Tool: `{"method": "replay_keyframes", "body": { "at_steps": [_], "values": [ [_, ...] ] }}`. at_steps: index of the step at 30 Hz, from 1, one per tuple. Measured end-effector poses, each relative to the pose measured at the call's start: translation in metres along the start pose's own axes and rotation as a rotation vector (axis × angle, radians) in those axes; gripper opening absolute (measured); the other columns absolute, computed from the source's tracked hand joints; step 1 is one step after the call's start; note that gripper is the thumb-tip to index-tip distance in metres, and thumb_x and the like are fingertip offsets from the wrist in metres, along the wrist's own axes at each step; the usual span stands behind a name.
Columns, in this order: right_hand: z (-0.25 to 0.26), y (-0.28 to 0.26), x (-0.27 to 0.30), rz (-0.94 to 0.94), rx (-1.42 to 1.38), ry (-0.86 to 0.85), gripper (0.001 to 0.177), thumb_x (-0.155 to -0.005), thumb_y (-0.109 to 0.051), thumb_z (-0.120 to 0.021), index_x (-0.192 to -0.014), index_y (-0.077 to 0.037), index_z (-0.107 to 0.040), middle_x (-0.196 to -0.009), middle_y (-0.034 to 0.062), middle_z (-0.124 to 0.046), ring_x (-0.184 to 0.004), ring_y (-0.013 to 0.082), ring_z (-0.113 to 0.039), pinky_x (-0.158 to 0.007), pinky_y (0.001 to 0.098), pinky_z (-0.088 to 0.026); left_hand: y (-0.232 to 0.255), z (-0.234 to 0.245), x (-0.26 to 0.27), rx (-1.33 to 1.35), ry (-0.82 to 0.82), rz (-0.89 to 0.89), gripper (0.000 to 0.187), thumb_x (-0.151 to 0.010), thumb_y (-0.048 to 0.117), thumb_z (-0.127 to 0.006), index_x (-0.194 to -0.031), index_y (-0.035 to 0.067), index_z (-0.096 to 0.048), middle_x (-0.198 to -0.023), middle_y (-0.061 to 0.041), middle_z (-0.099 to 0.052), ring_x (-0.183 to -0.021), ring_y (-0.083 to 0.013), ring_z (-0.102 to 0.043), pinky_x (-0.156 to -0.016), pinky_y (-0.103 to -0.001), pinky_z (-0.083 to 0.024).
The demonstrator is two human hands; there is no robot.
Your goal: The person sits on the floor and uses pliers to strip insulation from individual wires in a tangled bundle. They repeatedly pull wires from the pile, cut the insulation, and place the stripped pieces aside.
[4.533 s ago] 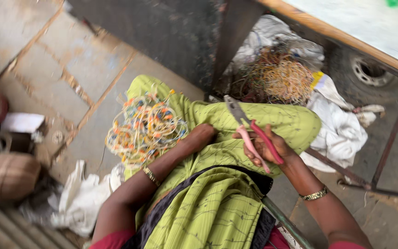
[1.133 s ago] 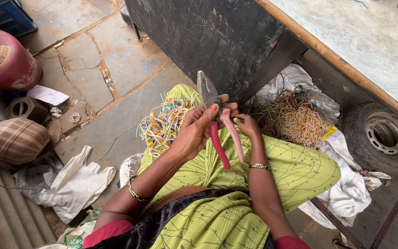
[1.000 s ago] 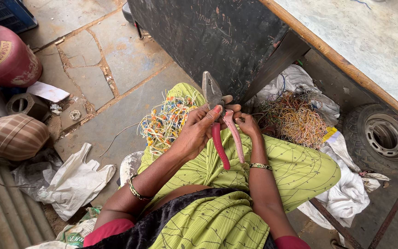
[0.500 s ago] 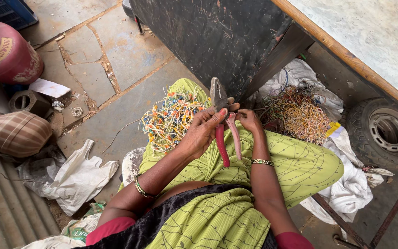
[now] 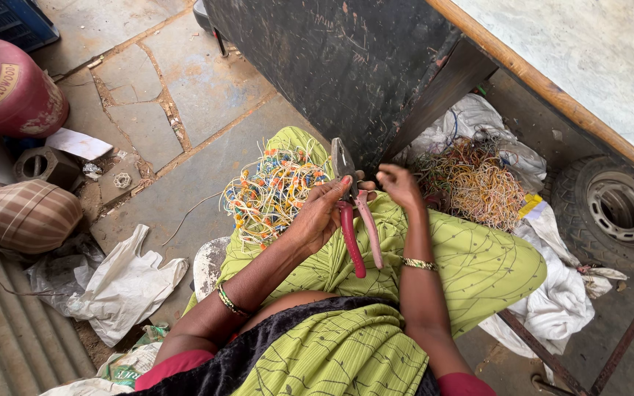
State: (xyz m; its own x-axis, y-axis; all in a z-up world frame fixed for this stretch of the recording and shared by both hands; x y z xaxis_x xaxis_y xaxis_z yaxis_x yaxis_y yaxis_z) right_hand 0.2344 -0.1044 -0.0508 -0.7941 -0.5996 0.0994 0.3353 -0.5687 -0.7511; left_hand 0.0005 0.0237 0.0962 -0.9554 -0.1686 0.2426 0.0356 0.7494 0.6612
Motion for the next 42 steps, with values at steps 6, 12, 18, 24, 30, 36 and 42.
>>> {"method": "replay_keyframes", "body": {
  "at_steps": [6, 12, 18, 24, 30, 36, 42],
  "values": [
    [0.074, -0.114, 0.064, 0.349, -0.562, -0.030, 0.032, -0.107, -0.031, -0.059, -0.102, -0.004, -0.075, -0.117, 0.0134, -0.074, -0.110, 0.0206, -0.071, -0.094, 0.0392, -0.059, 0.021, 0.019, -0.005, -0.351, 0.136, -0.234, 0.040, -0.104, 0.040, -0.060, -0.099, 0.000, -0.063, -0.069, -0.003, -0.056, -0.048, -0.0065, -0.039, -0.038, -0.023, -0.028],
    [0.033, -0.194, 0.105, 0.622, -0.243, -0.231, 0.025, -0.099, -0.017, -0.064, -0.107, 0.003, -0.075, -0.132, 0.0158, -0.061, -0.122, 0.0263, -0.063, -0.102, 0.0401, -0.053, 0.037, 0.019, -0.007, -0.279, 0.147, -0.266, 0.039, -0.103, 0.044, -0.060, -0.101, 0.005, -0.062, -0.072, 0.000, -0.053, -0.053, -0.0042, -0.038, -0.042, -0.022, -0.026],
    [0.016, -0.216, 0.111, 0.489, -0.231, -0.059, 0.041, -0.081, -0.024, -0.083, -0.111, 0.001, -0.075, -0.127, 0.0136, -0.066, -0.119, 0.0260, -0.066, -0.103, 0.0393, -0.052, 0.047, 0.014, -0.009, -0.214, 0.097, -0.343, 0.038, -0.104, 0.041, -0.064, -0.105, 0.003, -0.062, -0.083, -0.002, -0.055, -0.069, -0.0055, -0.046, -0.050, -0.021, -0.038],
    [0.008, -0.223, 0.112, 0.544, -0.135, 0.103, 0.057, -0.076, -0.034, -0.090, -0.115, 0.001, -0.065, -0.122, 0.0133, -0.057, -0.116, 0.0279, -0.062, -0.097, 0.0433, -0.052, 0.056, 0.012, -0.010, -0.351, 0.118, -0.324, 0.043, -0.107, 0.039, -0.061, -0.111, -0.003, -0.056, -0.109, -0.016, -0.064, -0.091, -0.0210, -0.066, -0.068, -0.041, -0.059],
    [-0.008, -0.211, 0.112, 0.562, -0.223, 0.297, 0.041, -0.086, -0.006, -0.070, -0.124, 0.000, -0.054, -0.113, 0.0161, -0.050, -0.101, 0.0207, -0.059, -0.083, 0.0404, -0.054, 0.074, -0.003, -0.004, -0.792, 0.015, -0.394, 0.050, -0.100, 0.032, -0.062, -0.139, 0.001, -0.062, -0.170, -0.017, -0.022, -0.151, -0.0400, -0.033, -0.111, -0.064, -0.042],
    [0.000, -0.192, 0.103, 0.464, -1.002, 0.049, 0.024, -0.085, -0.002, -0.062, -0.108, -0.006, -0.056, -0.111, 0.0145, -0.058, -0.088, 0.0183, -0.057, -0.075, 0.0349, -0.053, 0.090, -0.015, 0.005, -0.825, 0.007, -0.409, 0.054, -0.100, 0.022, -0.055, -0.152, 0.009, -0.049, -0.171, -0.014, -0.021, -0.156, -0.0346, -0.021, -0.120, -0.058, -0.024],
    [0.013, -0.202, 0.116, 0.323, -1.561, -0.354, 0.021, -0.095, -0.021, -0.061, -0.111, -0.011, -0.053, -0.113, 0.0128, -0.053, -0.093, 0.0208, -0.054, -0.075, 0.0350, -0.048, 0.094, -0.005, 0.012, -0.710, -0.025, -0.377, 0.043, -0.103, 0.024, -0.057, -0.141, 0.006, -0.060, -0.167, -0.015, -0.038, -0.151, -0.0344, -0.041, -0.122, -0.054, -0.032]
  ]
}}
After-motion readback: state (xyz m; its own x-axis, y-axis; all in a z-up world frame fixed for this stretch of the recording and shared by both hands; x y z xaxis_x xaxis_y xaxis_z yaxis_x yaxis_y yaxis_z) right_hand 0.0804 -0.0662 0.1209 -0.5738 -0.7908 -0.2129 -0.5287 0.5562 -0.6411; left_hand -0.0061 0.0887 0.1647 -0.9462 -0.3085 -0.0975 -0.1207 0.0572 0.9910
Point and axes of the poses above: each hand's wrist, its own x-axis away from the middle knuckle, its own z-axis out of the back of the hand, y = z × x, the point moved 3 cm from there along -x, towards the middle knuckle
